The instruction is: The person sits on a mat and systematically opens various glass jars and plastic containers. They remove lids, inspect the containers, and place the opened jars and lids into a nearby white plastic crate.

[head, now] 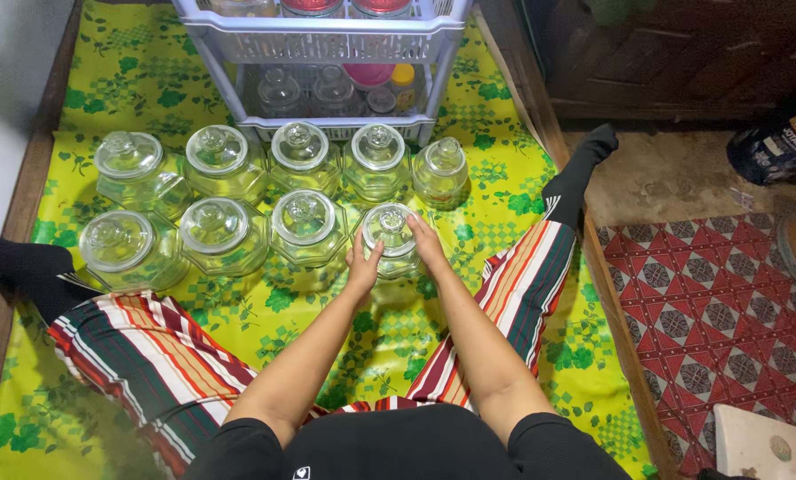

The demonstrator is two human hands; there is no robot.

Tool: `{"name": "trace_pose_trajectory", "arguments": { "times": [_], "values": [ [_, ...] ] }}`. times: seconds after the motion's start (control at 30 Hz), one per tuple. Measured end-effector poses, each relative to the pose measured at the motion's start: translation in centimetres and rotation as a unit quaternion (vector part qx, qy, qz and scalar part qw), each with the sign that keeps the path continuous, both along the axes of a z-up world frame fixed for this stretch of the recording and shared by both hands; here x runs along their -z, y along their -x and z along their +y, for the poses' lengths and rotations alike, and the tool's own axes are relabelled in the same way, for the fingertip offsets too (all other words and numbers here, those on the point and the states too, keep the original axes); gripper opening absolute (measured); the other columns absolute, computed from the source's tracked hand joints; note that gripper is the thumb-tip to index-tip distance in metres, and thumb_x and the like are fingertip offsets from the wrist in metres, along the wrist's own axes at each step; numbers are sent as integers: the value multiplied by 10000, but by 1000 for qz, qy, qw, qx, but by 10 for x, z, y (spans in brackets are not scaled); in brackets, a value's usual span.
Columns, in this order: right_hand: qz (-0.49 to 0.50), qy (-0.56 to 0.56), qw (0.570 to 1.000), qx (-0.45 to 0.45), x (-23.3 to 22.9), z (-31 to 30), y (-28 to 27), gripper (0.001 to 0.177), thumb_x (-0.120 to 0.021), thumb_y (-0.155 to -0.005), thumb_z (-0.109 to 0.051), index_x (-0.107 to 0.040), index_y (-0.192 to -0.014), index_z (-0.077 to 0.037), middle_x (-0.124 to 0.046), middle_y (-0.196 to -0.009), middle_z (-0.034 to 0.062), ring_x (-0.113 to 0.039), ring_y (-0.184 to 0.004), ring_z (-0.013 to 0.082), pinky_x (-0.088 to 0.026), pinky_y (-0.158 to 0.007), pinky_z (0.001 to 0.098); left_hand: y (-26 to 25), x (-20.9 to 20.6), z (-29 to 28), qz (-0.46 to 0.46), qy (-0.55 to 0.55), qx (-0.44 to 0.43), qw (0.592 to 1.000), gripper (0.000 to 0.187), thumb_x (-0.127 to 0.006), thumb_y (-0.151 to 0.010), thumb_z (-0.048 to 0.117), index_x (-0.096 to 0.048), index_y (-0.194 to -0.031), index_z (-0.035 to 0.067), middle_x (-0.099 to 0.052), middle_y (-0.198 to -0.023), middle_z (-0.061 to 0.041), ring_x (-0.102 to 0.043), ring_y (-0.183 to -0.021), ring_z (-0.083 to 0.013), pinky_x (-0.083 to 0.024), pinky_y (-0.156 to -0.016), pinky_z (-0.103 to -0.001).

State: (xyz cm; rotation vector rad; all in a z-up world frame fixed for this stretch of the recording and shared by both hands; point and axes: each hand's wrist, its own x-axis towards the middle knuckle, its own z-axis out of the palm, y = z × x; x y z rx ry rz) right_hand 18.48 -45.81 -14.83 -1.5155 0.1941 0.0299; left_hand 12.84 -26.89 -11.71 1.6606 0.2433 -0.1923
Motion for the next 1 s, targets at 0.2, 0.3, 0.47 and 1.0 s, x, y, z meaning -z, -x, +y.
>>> {"name": "trace_pose_trajectory", "arguments": {
  "times": [0.2, 0.3, 0.47, 1.0],
  "values": [
    [-43, 22, 998, 32, -4, 9, 9, 718, -538, -1030, -517, -459, -1532, -9, -494, -1568, 166, -450, -1450, 234, -322, -1184, 319, 2, 6, 0, -9, -11, -23, 1000, 793, -651, -927, 511, -294, -1602, 298, -257, -1609, -225, -339, -1457, -377, -330, -1175, -460],
    [31, -53, 988, 139, -13, 6, 19, 787, -544, -1021, -504, -236, -1622, -99, -328, -1645, 164, -325, -1494, 261, -251, -1181, 377, 5, 7, -3, -19, -28, -73, 997, 773, -622, -951, 510, -286, -1600, 256, -257, -1632, -212, -289, -1477, -381, -308, -1174, -478],
    [-76, -82, 867, 485, -26, -47, 40, 905, -657, -948, -386, -139, -1637, -109, -264, -1651, 199, -335, -1485, 319, -304, -1168, 419, 31, 21, 4, 95, 43, -125, 987, 749, -489, -989, 595, -219, -1592, 241, -291, -1602, -175, -415, -1365, -347, -422, -1034, -506],
    [192, -263, 939, 114, -42, 47, 66, 1258, -750, -767, -573, 177, -1586, -349, -182, -1659, 208, -466, -1350, 563, -423, -961, 799, 67, 54, 77, 226, 148, -126, 955, 677, -506, -948, 644, -307, -1477, 270, -394, -1559, -81, -583, -1210, -359, -501, -930, -491]
  ]
}}
